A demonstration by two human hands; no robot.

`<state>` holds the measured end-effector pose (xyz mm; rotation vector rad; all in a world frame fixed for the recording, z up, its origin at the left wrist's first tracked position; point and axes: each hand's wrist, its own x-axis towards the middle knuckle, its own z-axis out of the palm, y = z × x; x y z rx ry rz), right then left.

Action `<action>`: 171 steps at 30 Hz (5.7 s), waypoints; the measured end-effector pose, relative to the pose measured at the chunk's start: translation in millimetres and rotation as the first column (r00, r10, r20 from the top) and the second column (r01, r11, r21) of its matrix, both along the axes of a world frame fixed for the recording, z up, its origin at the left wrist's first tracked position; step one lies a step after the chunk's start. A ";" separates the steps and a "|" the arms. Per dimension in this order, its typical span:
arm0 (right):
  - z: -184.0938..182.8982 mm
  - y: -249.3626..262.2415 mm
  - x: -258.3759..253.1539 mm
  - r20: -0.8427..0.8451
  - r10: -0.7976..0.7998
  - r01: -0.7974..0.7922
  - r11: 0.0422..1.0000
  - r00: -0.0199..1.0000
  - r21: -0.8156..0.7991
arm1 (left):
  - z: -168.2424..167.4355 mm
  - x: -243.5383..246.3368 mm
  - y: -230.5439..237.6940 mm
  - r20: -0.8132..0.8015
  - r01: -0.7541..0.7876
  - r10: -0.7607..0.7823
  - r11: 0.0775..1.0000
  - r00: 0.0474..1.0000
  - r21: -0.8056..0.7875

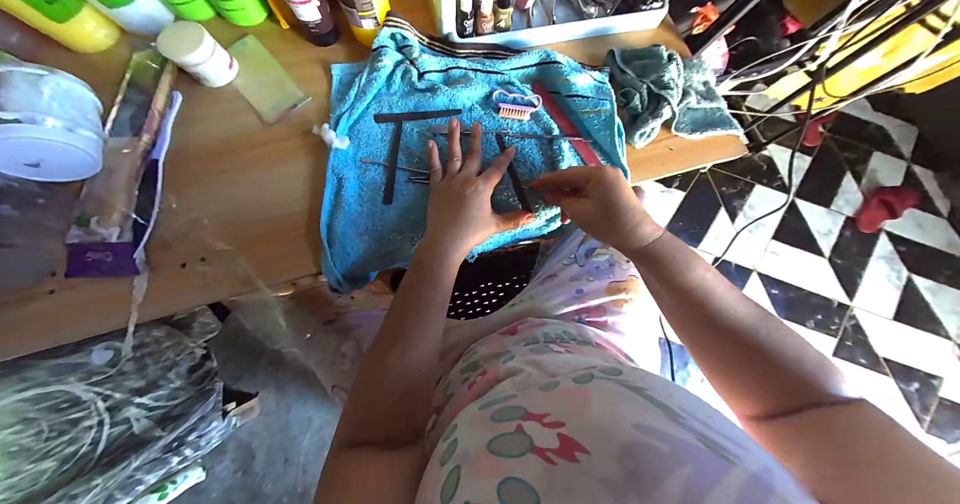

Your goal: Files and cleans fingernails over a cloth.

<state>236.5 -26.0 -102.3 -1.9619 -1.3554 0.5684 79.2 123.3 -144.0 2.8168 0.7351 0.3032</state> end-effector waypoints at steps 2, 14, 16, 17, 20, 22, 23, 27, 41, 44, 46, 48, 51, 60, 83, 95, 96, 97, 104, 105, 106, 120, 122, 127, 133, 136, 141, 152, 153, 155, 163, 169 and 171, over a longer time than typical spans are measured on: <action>-3.7 -2.4 -3.6 0.091 0.015 -0.021 0.998 0.996 0.066 | -1.9 -0.3 0.0 0.016 0.002 -0.002 1.000 1.000 0.003; -19.1 -13.3 -31.6 0.427 0.040 -0.047 0.999 0.903 0.008 | -2.5 -1.6 -1.1 0.066 0.007 -0.008 1.000 0.998 0.003; -19.1 -4.9 -32.0 0.422 0.032 -0.033 0.999 0.906 -0.006 | -1.6 -1.3 -0.5 0.057 0.005 -0.005 1.000 0.998 -0.005; -18.2 -1.6 -32.8 0.428 0.030 -0.026 1.000 0.903 -0.017 | -1.7 -1.3 -0.1 0.053 0.006 -0.005 1.000 0.999 -0.008; -16.7 -2.7 -33.0 0.420 0.029 -0.026 1.000 0.907 -0.012 | -1.9 -1.9 -0.1 0.046 0.011 -0.011 1.000 0.999 -0.006; -18.8 -11.7 -31.6 0.406 0.016 -0.032 0.999 0.914 0.031 | -2.0 -1.3 -0.2 0.039 0.009 -0.009 1.000 0.999 0.010; -19.4 -16.6 -32.0 0.412 0.012 -0.030 0.999 0.911 0.039 | -1.4 -1.2 -0.3 0.038 0.006 -0.006 1.000 0.999 0.007; -19.7 -20.1 -35.3 0.423 0.000 -0.001 1.000 0.906 0.002 | 0.6 -0.7 -0.2 0.003 0.008 -0.008 1.000 1.000 -0.006; -16.2 -21.2 -41.7 0.439 -0.020 0.041 0.998 0.898 -0.039 | 3.2 -0.2 -0.4 -0.025 0.009 -0.010 1.000 1.000 -0.022; -20.5 -11.2 -37.3 0.437 -0.031 0.047 0.999 0.899 -0.025 | 0.0 -0.2 0.3 0.002 0.011 -0.011 1.000 1.000 -0.002; -18.4 -5.6 -34.7 0.438 -0.019 0.040 0.998 0.899 -0.039 | 0.1 -0.7 0.0 -0.001 0.009 -0.009 1.000 1.000 0.004; -16.8 -6.6 -32.4 0.431 -0.007 0.022 0.999 0.902 -0.030 | 1.7 -0.9 -0.4 -0.005 0.007 -0.007 1.000 1.000 0.001; -15.0 -18.7 -35.5 0.429 -0.002 0.016 0.999 0.903 -0.028 | 1.7 -0.4 -0.2 -0.007 0.004 -0.004 1.000 1.000 -0.002; -6.1 2.3 -30.6 0.450 0.039 0.040 0.986 0.892 -0.164 | 0.3 -0.3 -0.5 -0.023 -0.001 0.001 1.000 1.000 0.000; -5.1 -15.9 -33.1 0.414 0.155 -0.042 0.963 0.897 -0.268 | -0.4 -1.2 0.1 -0.012 0.008 -0.008 1.000 1.000 0.005; -6.6 3.4 -18.3 0.382 0.122 -0.056 0.982 0.916 -0.180 | 1.3 1.0 2.5 -0.029 0.002 -0.002 1.000 1.000 -0.002; -9.2 -0.6 -19.0 0.393 0.131 -0.065 0.982 0.910 -0.177 | 1.8 0.9 1.8 -0.035 0.000 0.000 1.000 0.999 -0.009; -11.2 -6.9 -20.1 0.401 0.147 -0.079 0.980 0.904 -0.180 | 2.5 0.1 0.6 -0.043 0.001 -0.002 1.000 0.999 -0.019; -7.7 -34.7 -6.7 0.368 0.203 -0.160 0.977 0.907 -0.144 | 0.2 -0.6 0.1 -0.003 0.010 -0.010 1.000 1.000 -0.014; -9.0 -33.6 -3.6 0.361 0.197 -0.176 0.980 0.912 -0.092 | 0.0 -0.8 -0.1 0.004 0.010 -0.010 1.000 1.000 -0.013; -8.9 -31.5 -1.6 0.364 0.201 -0.194 0.979 0.909 -0.056 | 0.5 -1.1 -0.1 0.006 0.009 -0.009 1.000 1.000 -0.013; 10.7 -8.9 18.7 0.298 0.328 -0.362 0.930 0.896 0.064 | -2.7 0.0 -0.5 0.040 0.018 -0.019 1.000 0.999 0.006; 6.3 -3.9 20.8 0.328 0.322 -0.372 0.923 0.888 0.102 | -4.9 -0.9 -1.9 0.068 0.021 -0.023 0.999 0.997 0.026; -8.3 -2.4 16.9 0.399 0.259 -0.326 0.939 0.880 0.109 | -3.5 -3.6 -3.9 0.118 0.060 -0.063 0.998 0.991 0.034; -21.5 -9.5 14.2 0.463 0.269 -0.373 0.916 0.844 0.149 | -1.9 -4.6 -2.4 0.104 0.133 -0.132 0.991 0.986 -0.007; -24.9 -9.9 14.1 0.496 0.275 -0.398 0.903 0.824 0.161 | -0.4 -5.1 -3.0 0.085 0.139 -0.138 0.990 0.987 -0.009; -24.6 -5.6 6.2 0.520 0.250 -0.354 0.929 0.817 0.110 | -0.3 -5.0 -2.5 0.101 0.140 -0.136 0.990 0.986 -0.028; -27.8 0.1 -1.0 0.532 0.144 -0.272 0.947 0.835 0.171 | -0.7 -4.7 -1.9 0.084 0.138 -0.137 0.990 0.987 0.002; -28.2 -4.9 -3.4 0.522 0.144 -0.269 0.948 0.841 0.172 | -1.0 -5.1 -1.8 0.087 0.136 -0.136 0.991 0.987 0.002; -30.5 -11.4 -8.0 0.516 0.133 -0.249 0.955 0.846 0.161 | -1.9 -5.1 -1.6 0.093 0.134 -0.134 0.991 0.987 0.009; -25.5 15.6 -9.2 0.561 0.091 -0.154 0.986 0.823 0.065 | -1.3 -4.6 -2.1 0.044 0.132 -0.132 0.991 0.990 0.010; -4.2 2.3 0.6 0.045 0.007 -0.018 0.973 0.999 0.231 | 4.2 -7.1 1.3 0.094 0.150 -0.145 0.987 0.985 -0.057; 5.3 -9.9 -7.9 -0.259 -0.001 0.065 0.969 0.966 0.237 | 5.4 -10.9 2.9 0.282 0.195 -0.172 0.979 0.944 -0.056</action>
